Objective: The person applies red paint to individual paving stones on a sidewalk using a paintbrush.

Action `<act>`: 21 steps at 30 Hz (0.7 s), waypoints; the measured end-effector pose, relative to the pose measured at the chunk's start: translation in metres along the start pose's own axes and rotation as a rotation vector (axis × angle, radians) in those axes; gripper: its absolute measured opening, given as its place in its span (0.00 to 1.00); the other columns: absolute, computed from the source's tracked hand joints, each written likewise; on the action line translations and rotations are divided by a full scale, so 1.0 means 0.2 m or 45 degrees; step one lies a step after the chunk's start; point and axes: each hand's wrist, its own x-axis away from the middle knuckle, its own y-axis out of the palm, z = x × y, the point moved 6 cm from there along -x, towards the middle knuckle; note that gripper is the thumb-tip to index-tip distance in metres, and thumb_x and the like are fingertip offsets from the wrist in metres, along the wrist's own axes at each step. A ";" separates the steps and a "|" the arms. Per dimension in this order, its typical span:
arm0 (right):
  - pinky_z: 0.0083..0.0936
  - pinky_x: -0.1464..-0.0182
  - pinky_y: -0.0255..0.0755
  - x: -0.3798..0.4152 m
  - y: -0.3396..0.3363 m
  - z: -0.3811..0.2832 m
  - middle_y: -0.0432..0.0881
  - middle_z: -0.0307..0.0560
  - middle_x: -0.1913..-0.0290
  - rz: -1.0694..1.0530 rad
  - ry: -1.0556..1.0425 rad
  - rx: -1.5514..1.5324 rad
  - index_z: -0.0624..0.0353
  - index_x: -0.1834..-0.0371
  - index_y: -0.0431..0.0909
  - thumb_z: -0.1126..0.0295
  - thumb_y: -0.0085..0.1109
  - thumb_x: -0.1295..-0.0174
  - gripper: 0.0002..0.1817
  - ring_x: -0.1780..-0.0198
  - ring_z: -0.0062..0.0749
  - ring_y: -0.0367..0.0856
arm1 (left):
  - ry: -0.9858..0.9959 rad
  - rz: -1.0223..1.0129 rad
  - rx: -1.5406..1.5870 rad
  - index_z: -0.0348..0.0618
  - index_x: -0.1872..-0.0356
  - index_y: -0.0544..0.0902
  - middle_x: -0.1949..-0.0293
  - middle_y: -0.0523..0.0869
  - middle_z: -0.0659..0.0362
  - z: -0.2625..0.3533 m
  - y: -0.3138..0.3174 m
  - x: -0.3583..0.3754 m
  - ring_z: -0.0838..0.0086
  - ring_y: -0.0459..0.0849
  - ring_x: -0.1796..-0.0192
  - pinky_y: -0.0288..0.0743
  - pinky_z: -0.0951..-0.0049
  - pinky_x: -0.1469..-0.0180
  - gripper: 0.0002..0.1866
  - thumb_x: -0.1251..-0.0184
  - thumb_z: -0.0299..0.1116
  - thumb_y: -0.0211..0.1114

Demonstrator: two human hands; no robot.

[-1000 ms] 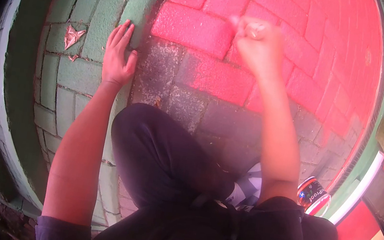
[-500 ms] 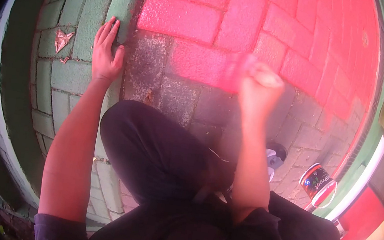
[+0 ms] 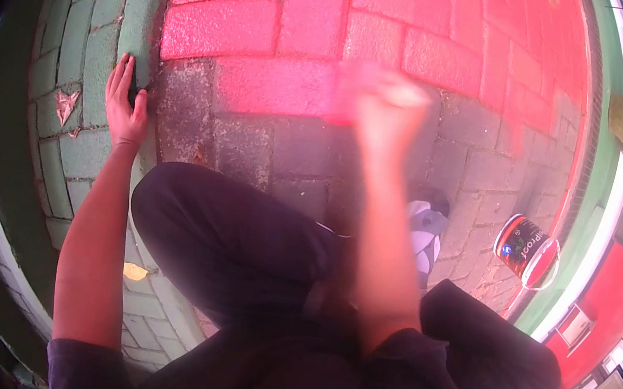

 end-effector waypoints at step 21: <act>0.32 0.65 0.77 -0.30 -0.93 0.29 0.87 0.47 0.74 0.567 0.171 0.956 0.59 0.74 0.85 0.72 0.62 0.35 0.10 0.72 0.32 0.84 | 0.100 -0.046 -0.097 0.40 0.24 0.71 0.24 0.72 0.51 0.02 0.02 0.00 0.51 0.66 0.22 0.57 0.55 0.20 0.35 0.37 0.29 0.55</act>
